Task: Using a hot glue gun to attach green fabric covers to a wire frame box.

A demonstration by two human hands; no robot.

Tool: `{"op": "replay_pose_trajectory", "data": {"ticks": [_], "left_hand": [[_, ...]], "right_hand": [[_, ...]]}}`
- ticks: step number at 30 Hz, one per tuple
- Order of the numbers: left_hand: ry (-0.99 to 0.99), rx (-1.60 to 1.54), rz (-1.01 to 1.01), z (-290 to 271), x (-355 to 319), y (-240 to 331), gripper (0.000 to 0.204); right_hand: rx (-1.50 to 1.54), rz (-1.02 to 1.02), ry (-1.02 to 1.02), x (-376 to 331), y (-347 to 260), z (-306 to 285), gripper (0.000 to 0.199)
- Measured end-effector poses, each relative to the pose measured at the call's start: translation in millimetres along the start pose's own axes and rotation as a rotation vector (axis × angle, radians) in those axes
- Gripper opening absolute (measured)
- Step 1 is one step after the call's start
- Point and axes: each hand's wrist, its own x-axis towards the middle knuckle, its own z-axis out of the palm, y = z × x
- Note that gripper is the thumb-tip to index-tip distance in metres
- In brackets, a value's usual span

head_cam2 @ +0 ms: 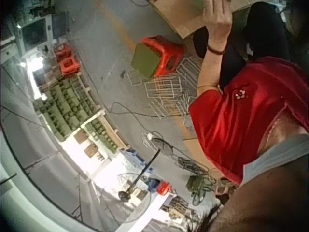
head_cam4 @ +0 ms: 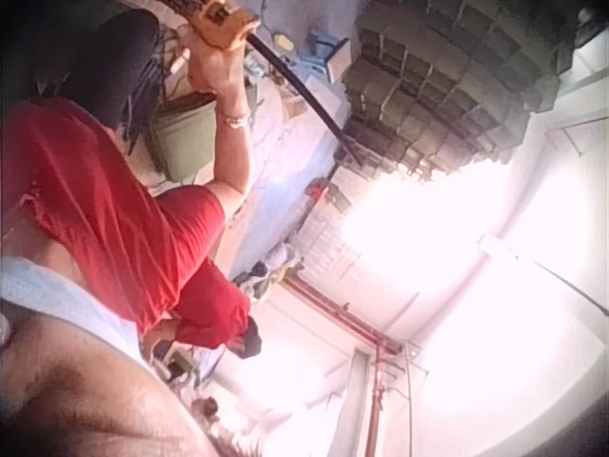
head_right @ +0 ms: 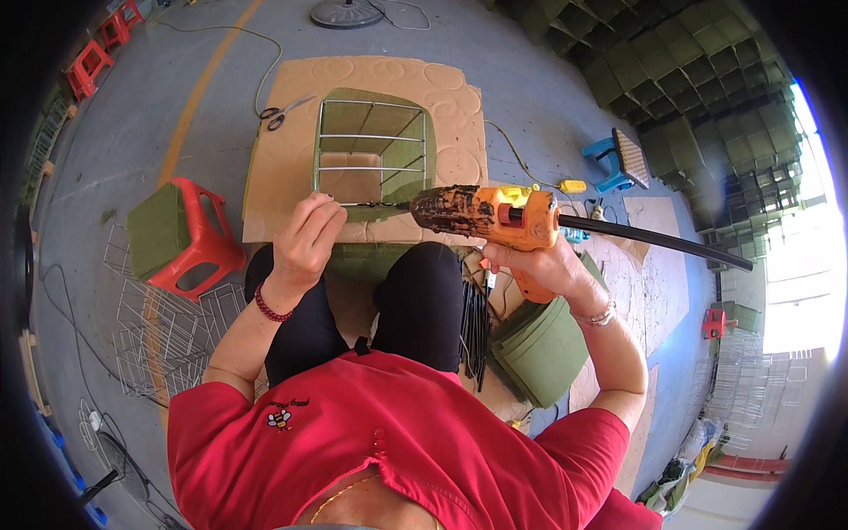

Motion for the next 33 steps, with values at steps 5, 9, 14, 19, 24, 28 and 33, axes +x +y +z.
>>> {"op": "replay_pose_trajectory", "data": {"ticks": [5,9,14,19,24,28,33], "left_hand": [[-0.002,0.002,0.003,0.2,-0.8,-0.8,0.022],[-0.004,0.010,0.017,0.4,-2.4,0.3,0.021],[-0.006,0.011,0.030,0.9,-2.0,4.8,0.021],[-0.036,0.021,0.056,1.4,-2.5,6.0,0.017],[-0.027,0.019,0.056,3.3,-1.0,6.5,0.019],[-0.043,0.021,0.065,3.0,-0.1,7.2,0.017],[-0.033,0.019,0.060,3.3,-0.6,7.4,0.017]], "right_hand": [[0.024,-0.009,0.011,-2.6,3.1,-7.7,0.024],[0.027,-0.015,0.042,-5.5,4.8,-10.9,0.025],[-0.080,0.059,0.057,-14.1,-4.6,-12.0,0.026],[-0.172,0.107,0.098,-21.3,-16.8,-11.6,0.015],[-0.334,0.184,0.126,-23.3,-25.3,-10.3,0.018],[-0.309,0.187,0.174,-24.8,-24.9,-14.4,0.020],[-0.301,0.184,0.201,-26.0,-24.7,-13.9,0.022]]}}
